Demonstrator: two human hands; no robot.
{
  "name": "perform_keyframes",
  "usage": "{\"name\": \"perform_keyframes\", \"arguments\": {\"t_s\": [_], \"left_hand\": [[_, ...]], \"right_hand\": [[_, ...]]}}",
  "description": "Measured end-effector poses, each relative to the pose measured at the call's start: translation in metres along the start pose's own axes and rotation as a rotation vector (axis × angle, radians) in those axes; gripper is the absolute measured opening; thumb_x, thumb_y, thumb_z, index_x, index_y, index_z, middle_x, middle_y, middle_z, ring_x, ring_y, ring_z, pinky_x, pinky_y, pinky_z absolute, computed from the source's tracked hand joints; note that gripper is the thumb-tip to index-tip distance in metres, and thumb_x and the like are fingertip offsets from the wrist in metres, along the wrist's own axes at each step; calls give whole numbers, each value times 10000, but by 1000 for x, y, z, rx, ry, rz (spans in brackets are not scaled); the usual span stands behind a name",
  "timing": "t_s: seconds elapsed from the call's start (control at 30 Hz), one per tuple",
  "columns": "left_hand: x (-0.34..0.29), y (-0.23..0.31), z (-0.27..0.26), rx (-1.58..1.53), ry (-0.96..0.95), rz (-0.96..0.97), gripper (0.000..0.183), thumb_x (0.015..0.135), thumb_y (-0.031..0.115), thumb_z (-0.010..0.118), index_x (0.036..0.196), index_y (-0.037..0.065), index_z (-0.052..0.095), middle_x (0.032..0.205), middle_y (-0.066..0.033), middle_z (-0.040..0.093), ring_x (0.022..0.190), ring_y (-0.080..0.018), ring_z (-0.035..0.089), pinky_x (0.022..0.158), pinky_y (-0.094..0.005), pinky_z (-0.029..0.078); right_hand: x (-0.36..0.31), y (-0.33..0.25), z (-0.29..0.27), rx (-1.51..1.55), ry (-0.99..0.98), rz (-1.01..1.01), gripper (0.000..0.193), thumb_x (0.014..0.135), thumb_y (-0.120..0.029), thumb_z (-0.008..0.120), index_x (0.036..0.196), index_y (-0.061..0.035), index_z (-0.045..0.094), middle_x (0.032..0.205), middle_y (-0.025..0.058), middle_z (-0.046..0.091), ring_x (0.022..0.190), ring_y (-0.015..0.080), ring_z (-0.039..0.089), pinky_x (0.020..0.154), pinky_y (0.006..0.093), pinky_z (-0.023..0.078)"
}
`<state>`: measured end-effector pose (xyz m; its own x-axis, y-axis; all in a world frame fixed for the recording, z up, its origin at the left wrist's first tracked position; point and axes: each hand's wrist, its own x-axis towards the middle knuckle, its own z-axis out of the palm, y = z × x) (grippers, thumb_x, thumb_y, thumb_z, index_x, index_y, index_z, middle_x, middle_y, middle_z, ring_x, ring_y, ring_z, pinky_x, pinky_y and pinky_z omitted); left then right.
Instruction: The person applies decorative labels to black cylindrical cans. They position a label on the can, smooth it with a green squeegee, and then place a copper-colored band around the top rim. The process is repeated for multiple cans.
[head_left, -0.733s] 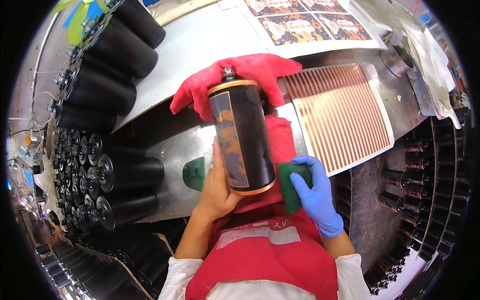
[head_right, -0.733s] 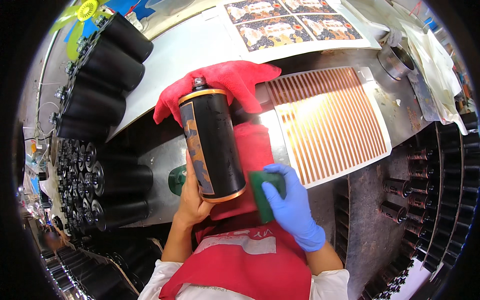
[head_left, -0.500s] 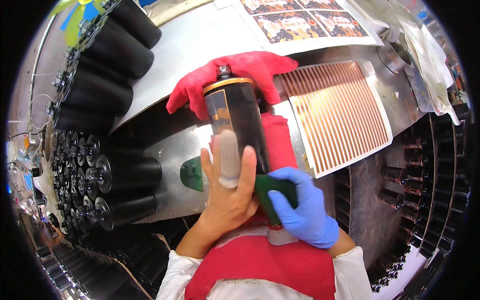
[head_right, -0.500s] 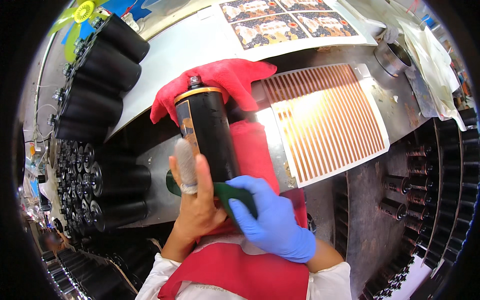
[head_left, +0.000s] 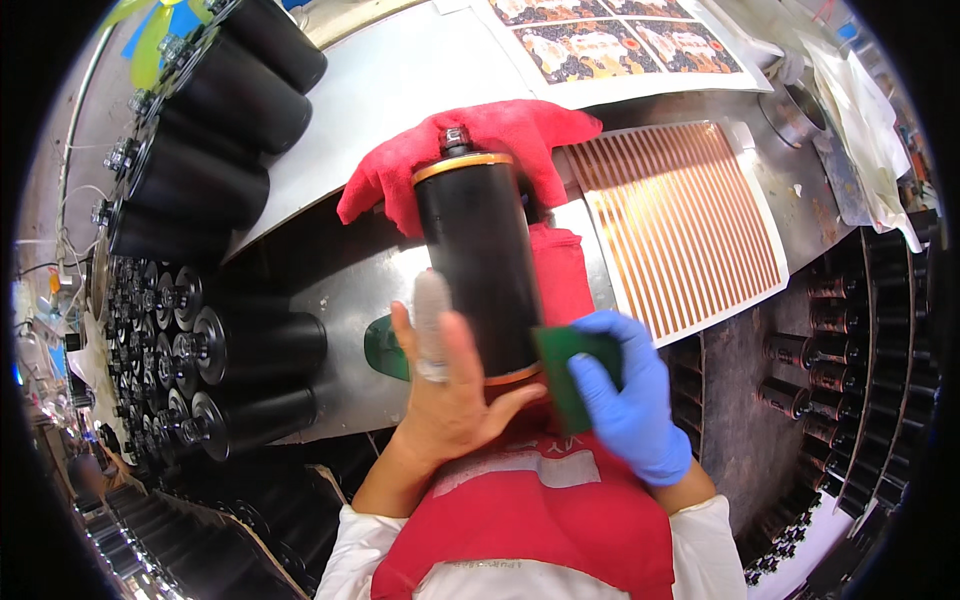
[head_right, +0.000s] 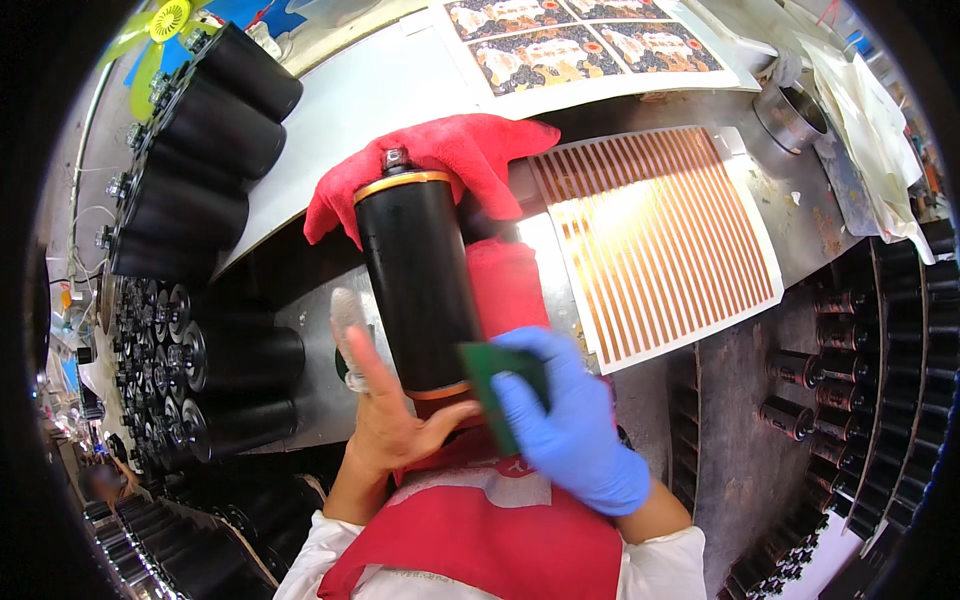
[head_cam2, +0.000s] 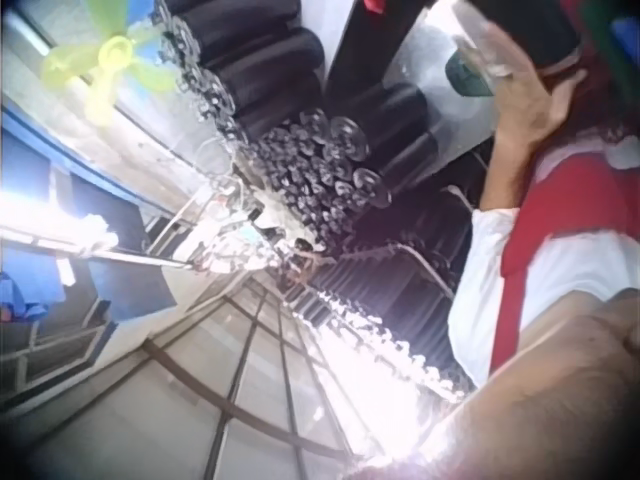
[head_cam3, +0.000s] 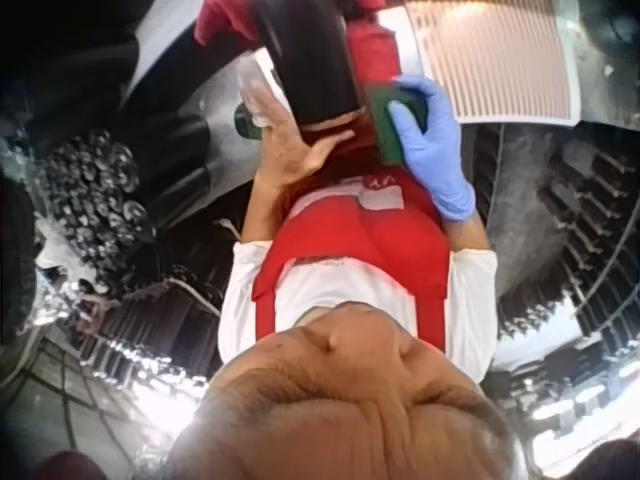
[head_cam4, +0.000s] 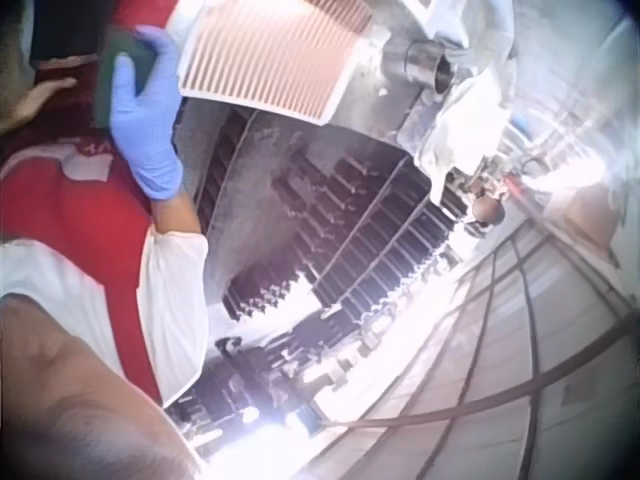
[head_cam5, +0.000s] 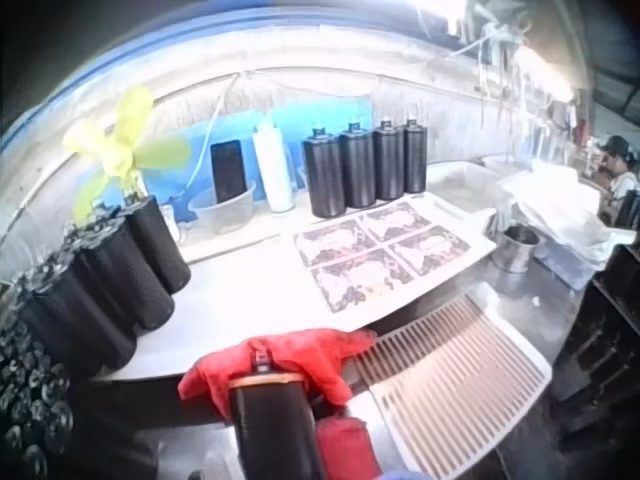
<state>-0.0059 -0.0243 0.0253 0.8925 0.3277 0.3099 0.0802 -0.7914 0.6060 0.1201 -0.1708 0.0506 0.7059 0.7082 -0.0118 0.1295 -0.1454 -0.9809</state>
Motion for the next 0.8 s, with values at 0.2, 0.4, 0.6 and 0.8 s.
{"name": "perform_keyframes", "arguments": {"t_s": [0.2,0.4,0.6,0.8], "left_hand": [[11,-8,1,-189,-72,-118,971,749,198,714,1427,-18,53,1405,-273,285,1329,-437,229,1044,-587,102],[-4,-34,14,-601,-14,-183,1206,701,197,782,1393,-27,-180,1433,-276,232,1323,-348,298,1079,-408,229],[23,2,-5,218,-26,56,1062,653,206,811,1398,-103,121,1404,-312,256,1295,-390,338,1072,-408,234],[-1,-24,7,-309,4,-62,1067,734,206,755,1396,-96,-25,1195,-225,543,986,-339,600,833,-348,436]], "right_hand": [[5,12,5,78,-83,69,298,878,-115,583,1149,-39,485,1025,102,587,948,160,579,833,274,460],[7,38,-2,46,16,162,275,873,-94,574,1128,-25,497,1014,103,585,930,159,574,811,281,464],[1,-2,10,80,-41,-20,298,860,-81,605,1138,-38,507,994,93,594,888,146,586,800,262,469],[-4,35,2,16,25,148,283,874,-115,586,1132,-32,502,996,90,582,905,150,573,797,270,464]]}}
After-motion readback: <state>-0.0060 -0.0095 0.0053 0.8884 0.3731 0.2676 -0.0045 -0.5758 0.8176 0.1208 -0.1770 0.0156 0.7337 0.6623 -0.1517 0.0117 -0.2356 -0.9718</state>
